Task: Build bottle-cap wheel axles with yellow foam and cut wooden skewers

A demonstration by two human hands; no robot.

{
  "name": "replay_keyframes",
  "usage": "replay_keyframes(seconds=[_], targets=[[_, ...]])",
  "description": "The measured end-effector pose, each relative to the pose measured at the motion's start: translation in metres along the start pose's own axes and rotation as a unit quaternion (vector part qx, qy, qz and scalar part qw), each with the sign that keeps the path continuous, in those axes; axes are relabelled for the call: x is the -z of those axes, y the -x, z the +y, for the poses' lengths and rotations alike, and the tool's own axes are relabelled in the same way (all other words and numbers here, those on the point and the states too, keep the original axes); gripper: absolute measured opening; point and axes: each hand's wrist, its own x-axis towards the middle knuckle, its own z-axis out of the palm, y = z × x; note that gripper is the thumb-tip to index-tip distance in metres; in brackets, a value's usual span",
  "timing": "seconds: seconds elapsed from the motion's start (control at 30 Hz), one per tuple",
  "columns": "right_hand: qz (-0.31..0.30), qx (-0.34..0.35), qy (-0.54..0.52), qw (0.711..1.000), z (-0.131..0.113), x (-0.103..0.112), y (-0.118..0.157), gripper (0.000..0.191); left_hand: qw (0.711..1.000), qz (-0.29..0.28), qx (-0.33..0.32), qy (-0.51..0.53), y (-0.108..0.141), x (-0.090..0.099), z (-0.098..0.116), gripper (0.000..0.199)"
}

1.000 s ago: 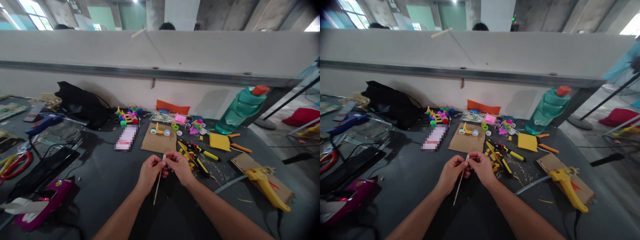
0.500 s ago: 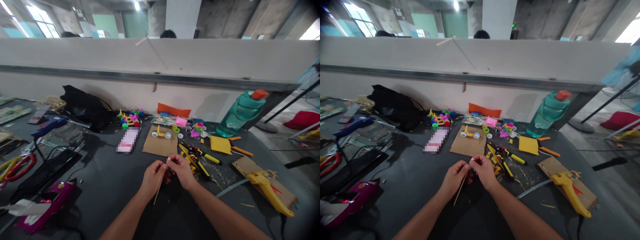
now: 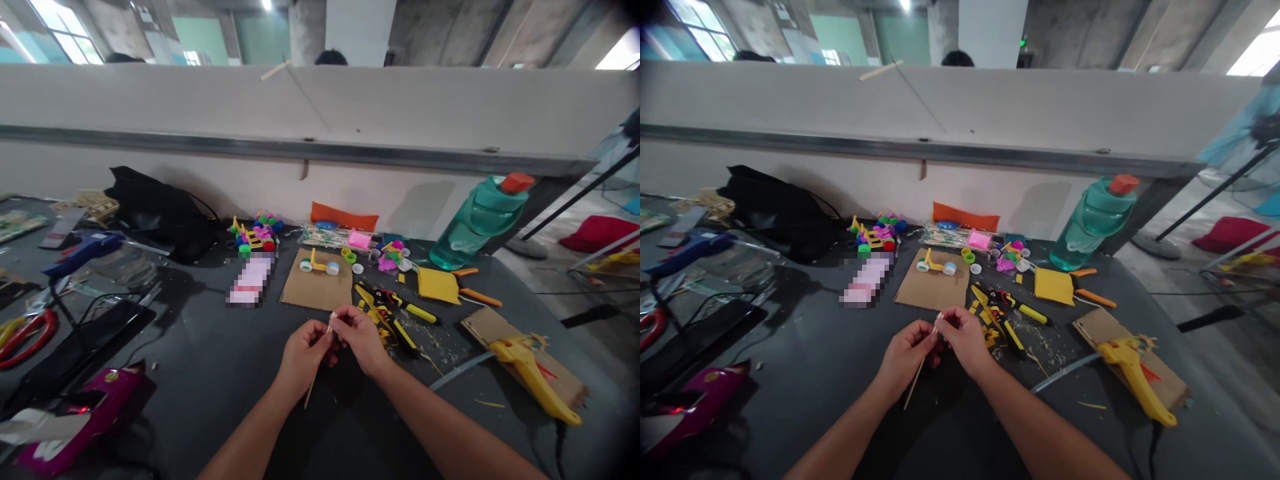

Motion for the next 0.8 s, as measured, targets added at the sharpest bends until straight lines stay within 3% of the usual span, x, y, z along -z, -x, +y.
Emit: replay_keyframes(seconds=[0.23, 0.53, 0.8], targets=[[-0.029, -0.009, 0.012, 0.999, 0.0015, 0.0015, 0.0002, 0.021, 1.000, 0.007, 0.005, -0.002, 0.0000, 0.0014, -0.0002, 0.027], [0.011, 0.018, 0.010, 1.000, -0.0012, -0.0005, 0.0018, 0.018, 1.000, -0.010, 0.003, -0.022, -0.0006, 0.0024, -0.0036, 0.027], [0.010, 0.037, 0.014, 0.999, -0.0019, 0.0010, 0.0008, 0.021, 1.000, 0.001, 0.001, -0.005, -0.0019, 0.0041, -0.0063, 0.025]])
